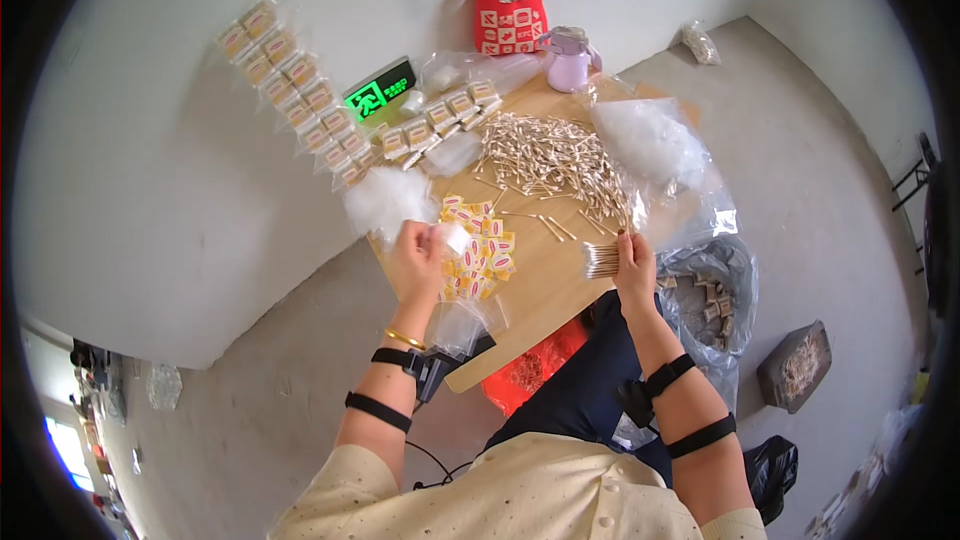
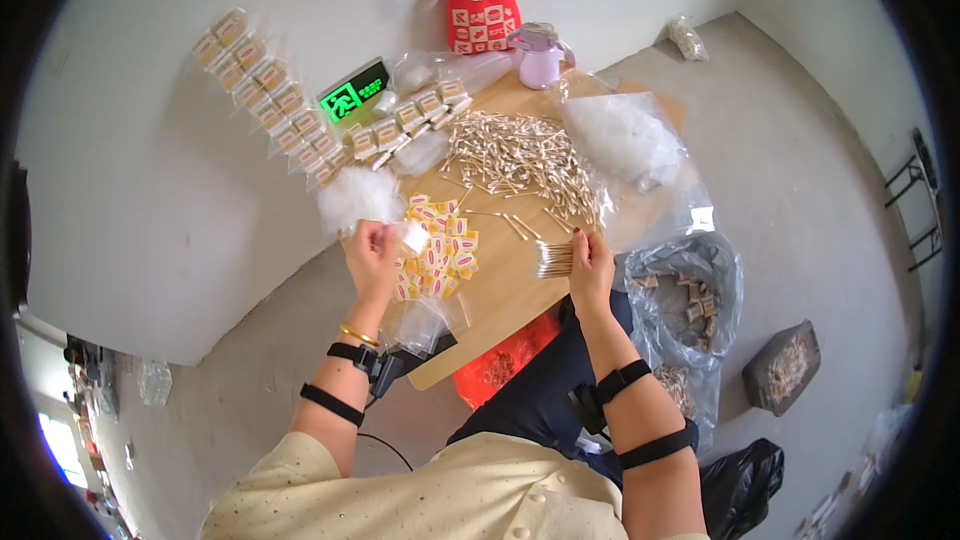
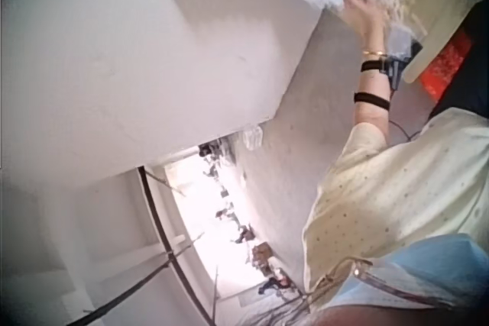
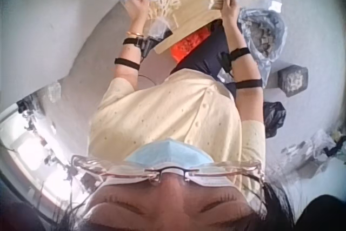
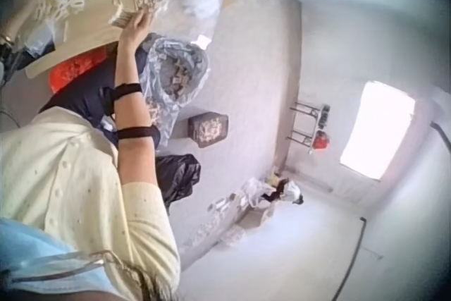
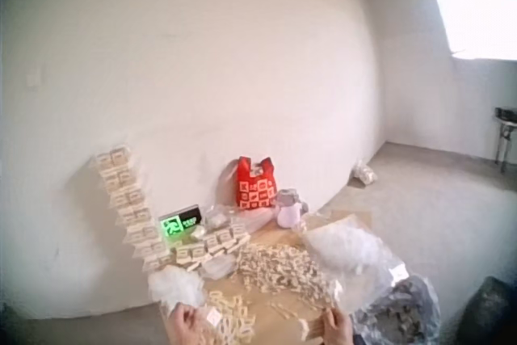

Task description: The person sits on the floor and packs cotton swabs into small clear plastic bags. They pick up a bundle of swabs, place them into a bag, and seal it. The person repeats this process, handling the swabs and bags by hand.

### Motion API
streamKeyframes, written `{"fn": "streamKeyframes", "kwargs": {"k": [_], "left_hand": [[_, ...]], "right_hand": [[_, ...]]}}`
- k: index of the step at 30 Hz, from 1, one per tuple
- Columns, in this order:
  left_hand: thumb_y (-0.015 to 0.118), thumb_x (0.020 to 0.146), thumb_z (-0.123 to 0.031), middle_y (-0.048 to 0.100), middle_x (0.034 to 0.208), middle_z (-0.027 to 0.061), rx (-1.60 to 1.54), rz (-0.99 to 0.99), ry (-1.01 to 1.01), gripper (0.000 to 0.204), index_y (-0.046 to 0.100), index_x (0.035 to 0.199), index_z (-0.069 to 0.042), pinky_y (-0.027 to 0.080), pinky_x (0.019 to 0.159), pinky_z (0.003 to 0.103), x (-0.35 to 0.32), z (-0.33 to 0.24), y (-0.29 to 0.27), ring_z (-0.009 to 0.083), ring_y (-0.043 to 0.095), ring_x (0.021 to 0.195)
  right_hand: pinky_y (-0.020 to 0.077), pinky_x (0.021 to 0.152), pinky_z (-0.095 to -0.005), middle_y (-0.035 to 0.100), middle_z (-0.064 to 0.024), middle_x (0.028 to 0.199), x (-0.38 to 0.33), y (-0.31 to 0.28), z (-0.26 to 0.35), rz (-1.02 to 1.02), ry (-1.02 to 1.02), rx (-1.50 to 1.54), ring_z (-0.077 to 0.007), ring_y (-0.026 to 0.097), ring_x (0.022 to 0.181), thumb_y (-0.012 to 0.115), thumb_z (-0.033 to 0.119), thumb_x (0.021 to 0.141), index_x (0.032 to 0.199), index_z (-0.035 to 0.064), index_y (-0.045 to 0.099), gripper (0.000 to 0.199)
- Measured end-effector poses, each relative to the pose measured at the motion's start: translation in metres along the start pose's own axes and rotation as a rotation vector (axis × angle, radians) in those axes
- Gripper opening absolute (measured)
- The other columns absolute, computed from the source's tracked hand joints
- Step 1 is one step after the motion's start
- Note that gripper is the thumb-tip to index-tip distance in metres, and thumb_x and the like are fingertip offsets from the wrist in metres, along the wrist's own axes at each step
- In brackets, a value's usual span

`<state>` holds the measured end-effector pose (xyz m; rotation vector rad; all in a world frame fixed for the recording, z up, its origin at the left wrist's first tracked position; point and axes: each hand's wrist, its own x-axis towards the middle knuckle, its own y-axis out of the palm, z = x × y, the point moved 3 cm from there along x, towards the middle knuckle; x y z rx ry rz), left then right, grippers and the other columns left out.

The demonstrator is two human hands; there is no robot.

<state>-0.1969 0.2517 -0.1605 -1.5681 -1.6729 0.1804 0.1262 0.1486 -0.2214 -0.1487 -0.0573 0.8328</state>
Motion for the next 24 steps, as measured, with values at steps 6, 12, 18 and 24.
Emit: {"fn": "streamKeyframes", "kwargs": {"k": [6, 12, 18, 24], "left_hand": [[0.071, 0.090, -0.018, 0.052, 0.065, 0.0003, -0.118, -0.054, -0.175, 0.026, 0.051, 0.080, -0.004, 0.041, 0.055, 0.027, -0.007, 0.014, 0.001, 0.0089, 0.047, 0.060], [0.072, 0.090, -0.021, 0.059, 0.065, 0.0022, -0.146, -0.119, -0.153, 0.028, 0.050, 0.082, -0.005, 0.037, 0.049, 0.026, -0.017, 0.017, -0.018, 0.0094, 0.051, 0.055], [0.071, 0.091, -0.019, 0.068, 0.089, 0.0085, -0.577, -0.091, -0.735, 0.028, 0.048, 0.099, -0.005, 0.044, 0.049, 0.023, -0.096, 0.056, -0.020, 0.0131, 0.061, 0.058], [0.077, 0.086, -0.022, 0.041, 0.140, 0.0217, 0.352, 0.169, -0.425, 0.063, 0.037, 0.133, -0.010, 0.030, 0.113, 0.047, -0.153, 0.038, -0.017, 0.0321, 0.041, 0.135]], "right_hand": [[0.0346, 0.055, -0.0304, 0.044, -0.0001, 0.063, 0.000, -0.007, 0.001, 0.013, 0.038, 0.039, -0.0087, 0.038, 0.061, 0.057, 0.026, 0.100, 0.081, -0.0004, 0.057, 0.032], [0.0347, 0.056, -0.0285, 0.046, 0.0023, 0.064, -0.004, -0.013, -0.003, 0.012, 0.061, 0.028, -0.0072, 0.039, 0.062, 0.055, 0.025, 0.102, 0.083, -0.0003, 0.058, 0.032], [0.0347, 0.052, -0.0254, 0.047, 0.0049, 0.066, -0.013, -0.022, 0.002, 0.034, 0.127, 0.166, -0.0049, 0.041, 0.060, 0.053, 0.026, 0.103, 0.083, 0.0019, 0.058, 0.032], [0.0311, 0.046, -0.0237, 0.044, 0.0055, 0.065, -0.021, -0.032, -0.003, 0.059, 0.186, 0.208, -0.0037, 0.039, 0.055, 0.053, 0.026, 0.103, 0.081, 0.0051, 0.056, 0.031]]}}
